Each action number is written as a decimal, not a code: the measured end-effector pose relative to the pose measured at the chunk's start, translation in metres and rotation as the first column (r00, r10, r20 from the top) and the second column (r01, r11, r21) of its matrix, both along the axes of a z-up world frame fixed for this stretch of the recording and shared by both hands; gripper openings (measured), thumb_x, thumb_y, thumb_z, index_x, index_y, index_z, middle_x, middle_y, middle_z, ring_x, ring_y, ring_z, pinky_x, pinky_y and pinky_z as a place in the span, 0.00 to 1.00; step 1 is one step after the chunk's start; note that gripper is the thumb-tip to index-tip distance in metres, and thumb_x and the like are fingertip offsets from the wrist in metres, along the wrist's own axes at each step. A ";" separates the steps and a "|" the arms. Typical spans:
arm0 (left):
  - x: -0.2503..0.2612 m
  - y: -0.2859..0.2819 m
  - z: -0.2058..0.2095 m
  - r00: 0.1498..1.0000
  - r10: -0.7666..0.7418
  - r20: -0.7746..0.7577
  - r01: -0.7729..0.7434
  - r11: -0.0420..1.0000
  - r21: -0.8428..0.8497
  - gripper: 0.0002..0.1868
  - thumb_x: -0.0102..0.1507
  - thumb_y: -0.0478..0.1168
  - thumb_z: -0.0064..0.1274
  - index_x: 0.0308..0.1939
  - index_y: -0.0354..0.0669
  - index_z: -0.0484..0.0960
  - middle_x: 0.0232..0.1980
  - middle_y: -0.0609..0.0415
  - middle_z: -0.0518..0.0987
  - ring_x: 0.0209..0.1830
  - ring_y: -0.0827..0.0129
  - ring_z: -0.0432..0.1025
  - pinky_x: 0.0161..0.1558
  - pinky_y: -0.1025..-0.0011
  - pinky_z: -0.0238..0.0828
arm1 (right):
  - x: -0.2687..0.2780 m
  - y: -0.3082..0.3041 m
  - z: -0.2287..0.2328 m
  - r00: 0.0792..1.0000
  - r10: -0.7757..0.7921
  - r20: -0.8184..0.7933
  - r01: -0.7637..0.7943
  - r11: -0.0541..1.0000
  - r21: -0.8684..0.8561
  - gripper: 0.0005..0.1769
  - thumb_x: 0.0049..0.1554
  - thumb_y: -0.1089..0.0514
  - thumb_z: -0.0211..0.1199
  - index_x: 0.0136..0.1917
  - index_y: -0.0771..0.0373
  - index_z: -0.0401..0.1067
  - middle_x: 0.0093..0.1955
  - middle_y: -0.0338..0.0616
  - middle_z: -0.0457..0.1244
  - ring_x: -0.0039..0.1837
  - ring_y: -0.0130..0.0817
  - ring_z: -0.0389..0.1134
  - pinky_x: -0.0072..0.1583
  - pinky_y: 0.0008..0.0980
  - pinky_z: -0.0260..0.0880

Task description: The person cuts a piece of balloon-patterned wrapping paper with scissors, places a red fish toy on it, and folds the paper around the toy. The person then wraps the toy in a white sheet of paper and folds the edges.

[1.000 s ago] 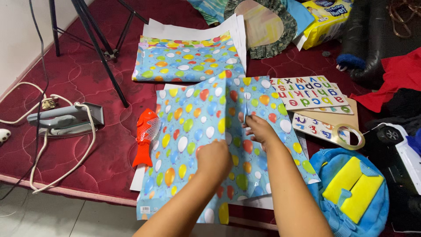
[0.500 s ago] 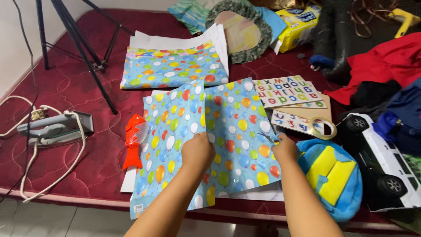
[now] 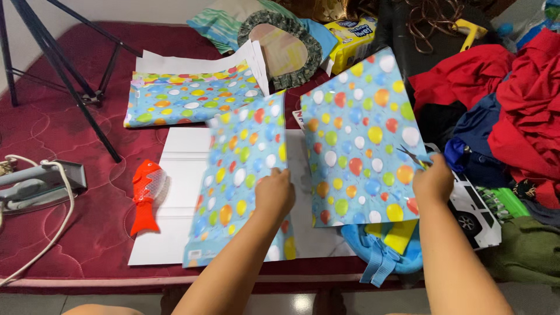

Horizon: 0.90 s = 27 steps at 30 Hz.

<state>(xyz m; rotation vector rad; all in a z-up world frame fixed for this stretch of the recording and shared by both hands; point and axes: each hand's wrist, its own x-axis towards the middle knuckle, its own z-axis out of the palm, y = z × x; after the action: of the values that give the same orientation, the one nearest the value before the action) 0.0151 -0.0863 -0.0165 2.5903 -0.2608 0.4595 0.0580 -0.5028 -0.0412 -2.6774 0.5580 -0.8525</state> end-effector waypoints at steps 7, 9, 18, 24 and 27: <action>0.015 0.005 0.075 0.836 -0.483 -0.261 0.086 0.586 -0.806 0.09 0.69 0.43 0.53 0.41 0.41 0.75 0.33 0.49 0.75 0.30 0.72 0.64 0.32 0.66 0.60 | -0.004 0.024 -0.010 0.959 -0.149 -0.241 0.136 0.988 -0.070 0.23 0.48 0.45 0.75 0.57 0.50 0.79 0.67 0.44 0.60 0.72 0.53 0.59 0.66 0.57 0.63; 0.020 0.031 0.093 0.855 -0.518 -0.030 0.191 0.367 -0.910 0.08 0.69 0.42 0.54 0.43 0.42 0.75 0.39 0.58 0.75 0.38 0.79 0.66 0.40 0.74 0.65 | 0.010 0.031 -0.019 0.925 -0.112 -0.364 0.114 0.993 -0.017 0.27 0.43 0.43 0.77 0.56 0.46 0.79 0.64 0.50 0.60 0.66 0.56 0.61 0.61 0.55 0.65; 0.026 0.152 0.065 0.907 -0.264 -0.329 -0.175 0.475 -0.863 0.10 0.66 0.45 0.55 0.42 0.45 0.73 0.35 0.60 0.77 0.30 0.79 0.62 0.30 0.76 0.58 | 0.065 0.046 -0.104 0.809 0.080 -0.582 -0.093 0.996 0.007 0.18 0.46 0.46 0.75 0.48 0.53 0.84 0.48 0.46 0.73 0.52 0.46 0.74 0.55 0.42 0.73; 0.022 0.183 -0.032 0.819 0.084 -0.568 -0.496 0.603 -0.625 0.14 0.64 0.47 0.55 0.44 0.42 0.75 0.35 0.54 0.80 0.30 0.71 0.67 0.32 0.67 0.65 | 0.074 0.064 -0.099 0.645 0.115 -0.756 0.146 0.952 0.270 0.12 0.52 0.53 0.74 0.41 0.65 0.82 0.37 0.47 0.75 0.35 0.32 0.74 0.44 0.31 0.72; 0.017 0.195 -0.077 0.790 0.286 -0.543 -0.567 0.679 -0.467 0.15 0.64 0.47 0.55 0.45 0.40 0.77 0.37 0.48 0.83 0.34 0.61 0.74 0.39 0.62 0.71 | 0.069 0.077 -0.103 0.752 0.131 -0.646 0.213 0.879 0.427 0.08 0.57 0.58 0.65 0.42 0.66 0.79 0.37 0.49 0.73 0.32 0.35 0.69 0.38 0.35 0.68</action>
<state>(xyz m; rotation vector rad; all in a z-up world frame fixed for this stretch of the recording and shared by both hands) 0.0324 0.1083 -0.0935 1.9924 0.6041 0.0768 0.1270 -0.4262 -0.1442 -2.4213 0.8483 0.2769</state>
